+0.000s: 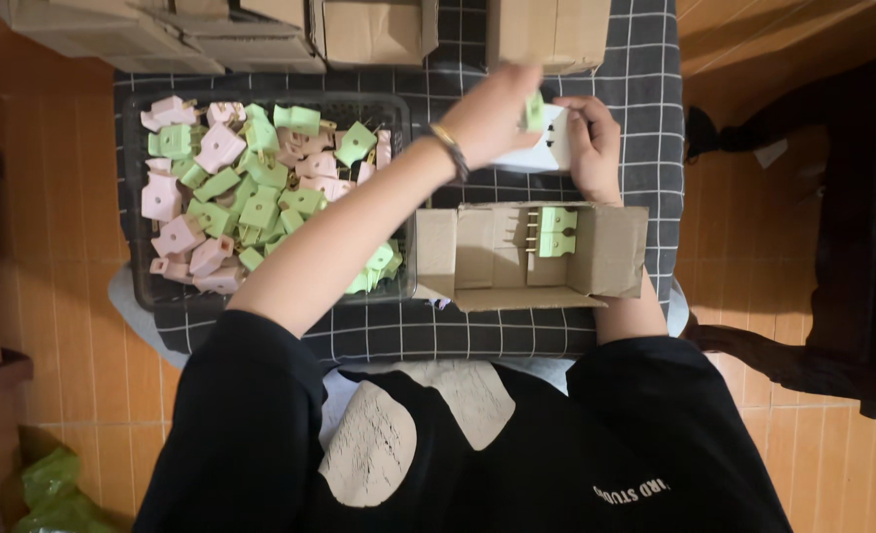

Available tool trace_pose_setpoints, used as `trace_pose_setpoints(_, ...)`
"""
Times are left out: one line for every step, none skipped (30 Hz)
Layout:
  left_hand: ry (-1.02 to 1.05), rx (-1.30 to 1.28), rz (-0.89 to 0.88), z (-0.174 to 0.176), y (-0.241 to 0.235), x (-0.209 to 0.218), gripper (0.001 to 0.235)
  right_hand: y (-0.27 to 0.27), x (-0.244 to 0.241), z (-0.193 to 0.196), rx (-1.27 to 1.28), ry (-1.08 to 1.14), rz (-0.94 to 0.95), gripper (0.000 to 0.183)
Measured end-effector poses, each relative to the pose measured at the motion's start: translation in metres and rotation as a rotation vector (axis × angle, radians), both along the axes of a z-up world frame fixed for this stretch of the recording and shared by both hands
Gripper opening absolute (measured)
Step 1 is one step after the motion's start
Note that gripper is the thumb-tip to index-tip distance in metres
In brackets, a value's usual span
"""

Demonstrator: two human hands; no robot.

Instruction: The person places green electrical adapters into small cardboard boxes, folds the boxes closed, and stacks them.

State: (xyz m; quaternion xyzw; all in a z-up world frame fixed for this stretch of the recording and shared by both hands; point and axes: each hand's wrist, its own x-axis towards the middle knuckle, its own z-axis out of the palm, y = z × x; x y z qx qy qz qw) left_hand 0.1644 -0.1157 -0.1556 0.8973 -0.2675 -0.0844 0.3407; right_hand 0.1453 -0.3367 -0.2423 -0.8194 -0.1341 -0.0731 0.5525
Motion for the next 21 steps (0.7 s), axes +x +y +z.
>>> trace_pose_setpoints(0.005, -0.001, 0.002, 0.005, 0.004, 0.0, 0.059, 0.0, -0.001, 0.001, -0.001, 0.005, 0.002, 0.031)
trace_pose_setpoints(-0.021, -0.19, 0.015, 0.011, 0.009, 0.001, 0.05, 0.001, -0.001, 0.002, -0.004, -0.02, 0.005, 0.03)
trace_pose_setpoints(-0.047, -0.381, 0.027, 0.018, 0.013, 0.003, 0.045, 0.002, -0.001, 0.003, -0.006, -0.045, 0.007, 0.029)
trace_pose_setpoints(-0.046, -0.382, 0.027, 0.033, 0.015, -0.008, 0.045, -0.001, 0.001, -0.003, -0.007, -0.043, 0.008, 0.029)
trace_pose_setpoints(-0.017, -0.467, -0.03, 0.048, 0.017, -0.018, 0.042, -0.003, 0.002, -0.009, 0.059, -0.021, 0.004, 0.026)
trace_pose_setpoints(0.013, -0.549, -0.088, 0.064, 0.019, -0.027, 0.041, -0.005, 0.004, -0.015, 0.128, 0.002, 0.0, 0.023)
trace_pose_setpoints(0.015, -0.547, -0.088, 0.078, 0.019, -0.045, 0.041, -0.001, 0.002, -0.01, 0.13, 0.004, -0.001, 0.023)
trace_pose_setpoints(0.03, -0.542, -0.153, 0.091, 0.017, -0.063, 0.04, 0.002, -0.001, -0.005, 0.112, -0.006, 0.0, 0.024)
trace_pose_setpoints(0.044, -0.538, -0.218, 0.104, 0.015, -0.081, 0.048, 0.004, -0.004, -0.001, 0.094, -0.015, 0.001, 0.025)
trace_pose_setpoints(0.048, -0.54, -0.22, 0.104, 0.013, -0.096, 0.048, 0.006, -0.006, 0.006, 0.092, -0.012, -0.002, 0.025)
trace_pose_setpoints(0.073, -0.509, -0.255, 0.104, 0.01, -0.111, 0.048, 0.008, -0.008, 0.013, 0.062, -0.031, 0.004, 0.027)
trace_pose_setpoints(0.098, -0.477, -0.291, 0.104, 0.008, -0.126, 0.048, 0.011, -0.01, 0.02, 0.033, -0.05, 0.01, 0.029)
trace_pose_setpoints(0.102, -0.479, -0.293, 0.094, 0.003, -0.13, 0.048, 0.006, -0.004, 0.013, 0.032, -0.047, 0.007, 0.029)
trace_pose_setpoints(0.141, -0.414, -0.301, 0.083, -0.001, -0.136, 0.041, 0.002, -0.001, 0.005, 0.009, -0.069, 0.016, 0.03)
trace_pose_setpoints(0.179, -0.35, -0.309, 0.073, -0.006, -0.143, 0.036, -0.001, 0.002, -0.003, -0.015, -0.09, 0.025, 0.03)
trace_pose_setpoints(0.187, -0.35, -0.309, 0.061, -0.01, -0.142, 0.036, 0.0, 0.0, -0.001, -0.015, -0.083, 0.023, 0.03)
trace_pose_setpoints(0.231, -0.239, -0.272, 0.05, -0.014, -0.143, 0.028, 0.001, -0.001, 0.002, -0.015, -0.087, 0.023, 0.031)
trace_pose_setpoints(0.271, -0.127, -0.236, 0.038, -0.018, -0.141, 0.021, 0.002, -0.001, 0.005, -0.016, -0.095, 0.023, 0.031)
trace_pose_setpoints(0.274, -0.129, -0.239, 0.027, -0.021, -0.141, 0.021, 0.002, -0.001, 0.005, -0.017, -0.092, 0.021, 0.031)
trace_pose_setpoints(0.204, -0.018, -0.282, 0.016, -0.023, -0.14, 0.025, 0.002, -0.001, 0.006, -0.007, -0.096, 0.022, 0.031)
trace_pose_setpoints(0.134, 0.092, -0.324, 0.005, -0.026, -0.14, 0.031, 0.003, -0.001, 0.006, 0.003, -0.099, 0.023, 0.031)
